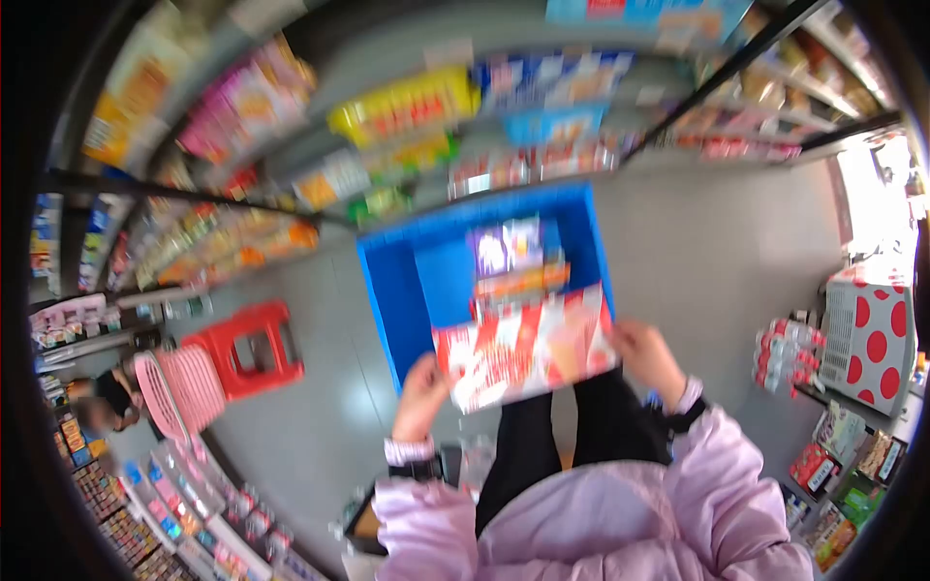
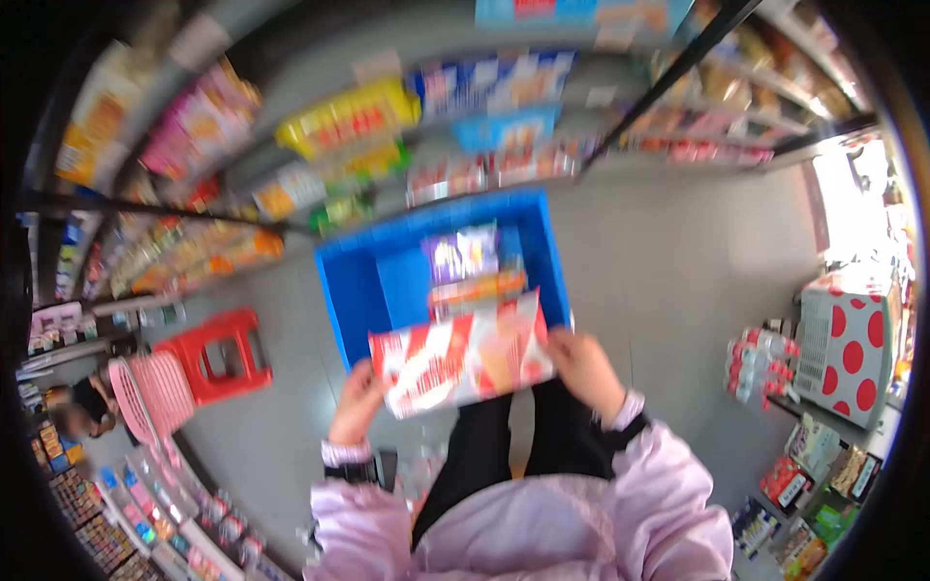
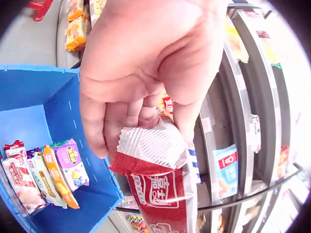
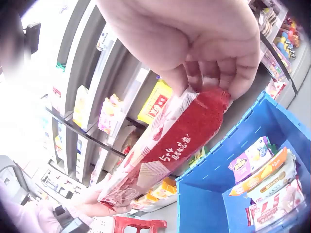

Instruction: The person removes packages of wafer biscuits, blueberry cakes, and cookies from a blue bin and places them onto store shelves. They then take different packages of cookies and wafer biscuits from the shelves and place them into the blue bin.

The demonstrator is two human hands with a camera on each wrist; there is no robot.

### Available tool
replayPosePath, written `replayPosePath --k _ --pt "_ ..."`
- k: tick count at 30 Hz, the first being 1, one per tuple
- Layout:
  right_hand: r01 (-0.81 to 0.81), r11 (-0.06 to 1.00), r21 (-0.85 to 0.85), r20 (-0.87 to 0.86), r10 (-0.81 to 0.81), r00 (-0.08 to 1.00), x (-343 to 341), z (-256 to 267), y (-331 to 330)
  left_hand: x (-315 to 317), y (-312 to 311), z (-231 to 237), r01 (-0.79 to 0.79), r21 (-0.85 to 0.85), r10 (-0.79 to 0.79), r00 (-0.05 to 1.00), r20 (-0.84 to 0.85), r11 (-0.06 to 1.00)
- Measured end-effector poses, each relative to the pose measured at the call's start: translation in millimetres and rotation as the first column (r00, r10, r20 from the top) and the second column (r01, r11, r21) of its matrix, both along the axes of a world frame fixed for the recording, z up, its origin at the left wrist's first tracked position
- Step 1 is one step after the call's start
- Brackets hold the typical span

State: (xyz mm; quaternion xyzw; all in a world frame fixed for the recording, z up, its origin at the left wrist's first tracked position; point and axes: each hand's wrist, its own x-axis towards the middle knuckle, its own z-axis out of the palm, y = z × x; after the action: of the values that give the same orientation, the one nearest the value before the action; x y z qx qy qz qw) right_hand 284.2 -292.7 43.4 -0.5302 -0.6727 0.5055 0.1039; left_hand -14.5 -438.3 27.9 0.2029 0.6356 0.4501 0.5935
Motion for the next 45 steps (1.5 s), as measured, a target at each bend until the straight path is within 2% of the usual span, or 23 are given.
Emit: replayPosePath --k 2,5,7,12,16,21,24,28,35,42,45 --pt "0.029 0.999 -0.039 0.033 -0.028 0.999 3.3 32.5 -7.7 -2.5 -2.3 26.6 0.013 0.021 -0.013 1.0 0.013 1.0" --pt "0.024 0.998 0.058 0.023 -0.026 0.999 5.0 65.4 -15.8 -6.6 -1.3 64.5 -0.02 0.049 0.014 0.992 0.128 0.999" --pt "0.035 0.999 0.008 0.061 -0.035 0.998 0.7 92.2 -16.8 -10.1 1.1 80.5 -0.012 0.061 0.002 0.986 0.165 0.998" --pt "0.009 0.989 0.148 0.033 -0.014 0.999 -10.6 104.1 -13.4 -13.5 13.7 100.8 -0.019 0.12 0.016 0.999 0.03 0.993" --pt "0.016 0.978 0.206 0.036 -0.024 0.999 -31.9 100.1 3.7 -25.3 32.2 83.1 0.003 0.116 0.009 0.994 -0.105 0.993" --pt "0.078 0.976 0.201 -0.014 -0.076 0.997 -53.6 51.5 25.8 -33.0 63.9 44.1 0.001 0.108 0.019 0.982 -0.19 0.994" --pt "0.101 0.979 0.175 -0.006 -0.102 0.995 -59.1 21.6 34.9 -28.8 75.0 15.9 -0.171 0.098 0.183 0.973 -0.138 0.98" --pt "0.123 0.984 0.132 0.016 -0.127 0.992 -60.4 1.5 41.7 -26.8 79.1 -3.0 -0.212 0.051 0.216 0.972 -0.095 0.976" --pt "0.13 0.983 0.132 0.037 -0.136 0.99 -58.0 -2.6 48.2 -21.2 76.1 -21.1 -0.25 0.049 0.251 0.968 -0.014 0.967" --pt "0.14 0.975 0.173 0.012 -0.144 0.99 -61.2 -4.1 50.9 -17.1 80.5 -22.9 -0.286 0.096 0.29 0.956 -0.034 0.953" --pt "0.181 0.969 0.168 -0.03 -0.178 0.983 -66.6 -3.2 53.4 -18.4 82.8 -20.4 -0.273 0.071 0.28 0.954 -0.11 0.959"
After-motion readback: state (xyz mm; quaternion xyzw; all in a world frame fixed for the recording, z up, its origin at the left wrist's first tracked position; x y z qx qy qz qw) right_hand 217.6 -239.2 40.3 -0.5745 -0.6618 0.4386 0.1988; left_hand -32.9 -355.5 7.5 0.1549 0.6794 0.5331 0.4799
